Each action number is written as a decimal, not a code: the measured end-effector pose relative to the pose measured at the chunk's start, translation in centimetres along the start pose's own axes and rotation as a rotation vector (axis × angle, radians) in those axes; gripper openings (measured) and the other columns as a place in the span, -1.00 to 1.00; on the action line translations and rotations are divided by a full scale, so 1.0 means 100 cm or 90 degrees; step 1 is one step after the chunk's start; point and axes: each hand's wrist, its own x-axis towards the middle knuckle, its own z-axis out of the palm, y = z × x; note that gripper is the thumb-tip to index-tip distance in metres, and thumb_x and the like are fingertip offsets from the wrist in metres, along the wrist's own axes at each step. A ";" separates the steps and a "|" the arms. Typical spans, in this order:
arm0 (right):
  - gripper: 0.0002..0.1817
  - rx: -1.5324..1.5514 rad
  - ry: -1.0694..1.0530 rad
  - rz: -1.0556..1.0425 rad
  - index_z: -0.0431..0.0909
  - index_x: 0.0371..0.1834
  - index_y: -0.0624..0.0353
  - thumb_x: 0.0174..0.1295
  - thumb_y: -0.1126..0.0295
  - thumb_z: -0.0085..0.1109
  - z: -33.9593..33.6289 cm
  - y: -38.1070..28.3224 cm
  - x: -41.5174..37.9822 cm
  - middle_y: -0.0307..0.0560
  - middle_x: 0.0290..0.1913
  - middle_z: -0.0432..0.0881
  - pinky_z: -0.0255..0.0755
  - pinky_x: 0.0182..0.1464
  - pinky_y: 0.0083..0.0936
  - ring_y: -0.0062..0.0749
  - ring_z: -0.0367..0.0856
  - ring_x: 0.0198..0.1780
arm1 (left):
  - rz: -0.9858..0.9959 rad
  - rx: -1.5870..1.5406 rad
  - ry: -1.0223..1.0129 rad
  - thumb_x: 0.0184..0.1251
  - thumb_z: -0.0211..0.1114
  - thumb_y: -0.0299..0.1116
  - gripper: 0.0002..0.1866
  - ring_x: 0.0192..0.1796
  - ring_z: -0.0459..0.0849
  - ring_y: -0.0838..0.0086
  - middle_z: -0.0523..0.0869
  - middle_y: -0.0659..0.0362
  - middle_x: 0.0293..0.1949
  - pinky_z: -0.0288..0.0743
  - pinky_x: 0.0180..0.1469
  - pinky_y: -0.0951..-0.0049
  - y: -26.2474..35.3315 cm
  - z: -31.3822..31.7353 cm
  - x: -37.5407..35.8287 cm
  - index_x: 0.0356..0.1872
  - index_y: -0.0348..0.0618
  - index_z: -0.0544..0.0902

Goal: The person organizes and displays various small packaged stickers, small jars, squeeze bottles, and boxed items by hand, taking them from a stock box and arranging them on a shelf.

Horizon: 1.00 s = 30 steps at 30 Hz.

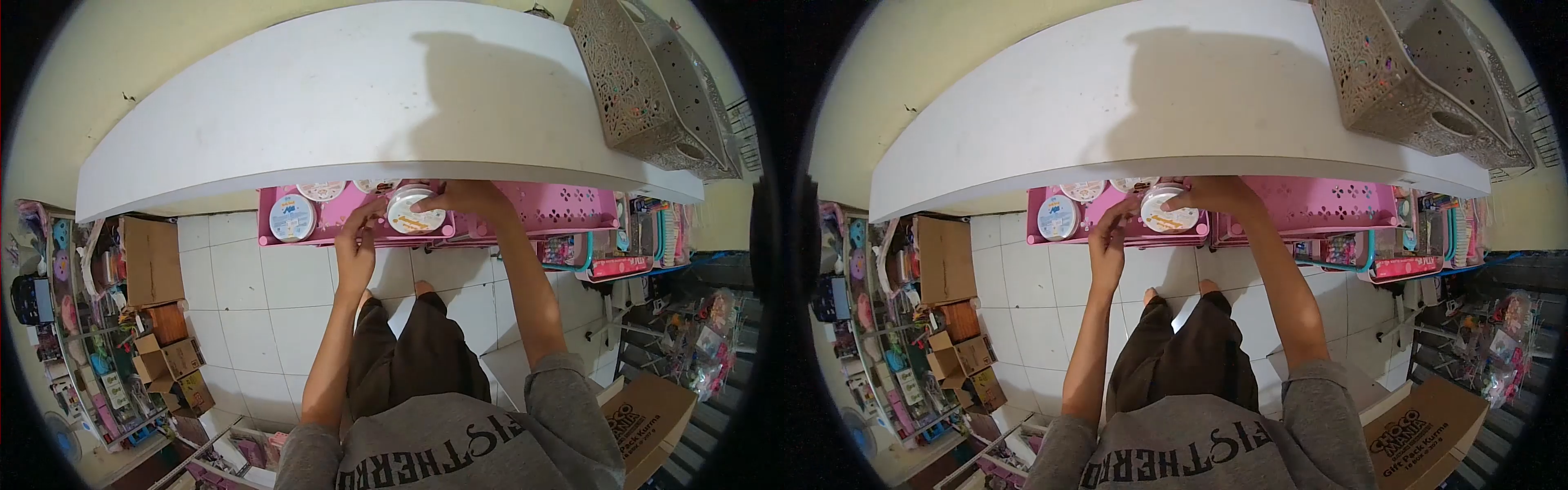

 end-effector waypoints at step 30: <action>-0.43 0.101 0.062 -0.051 0.21 0.03 0.30 -0.08 0.42 0.21 0.013 0.018 -0.019 -0.04 -0.42 0.50 0.37 -0.73 -0.70 -0.55 0.54 -0.64 | -0.083 -0.048 -0.269 0.14 0.08 -0.50 -0.63 -0.11 0.48 0.42 0.49 0.02 -0.21 0.38 -0.13 0.45 -0.009 -0.001 0.031 -0.03 -0.30 0.22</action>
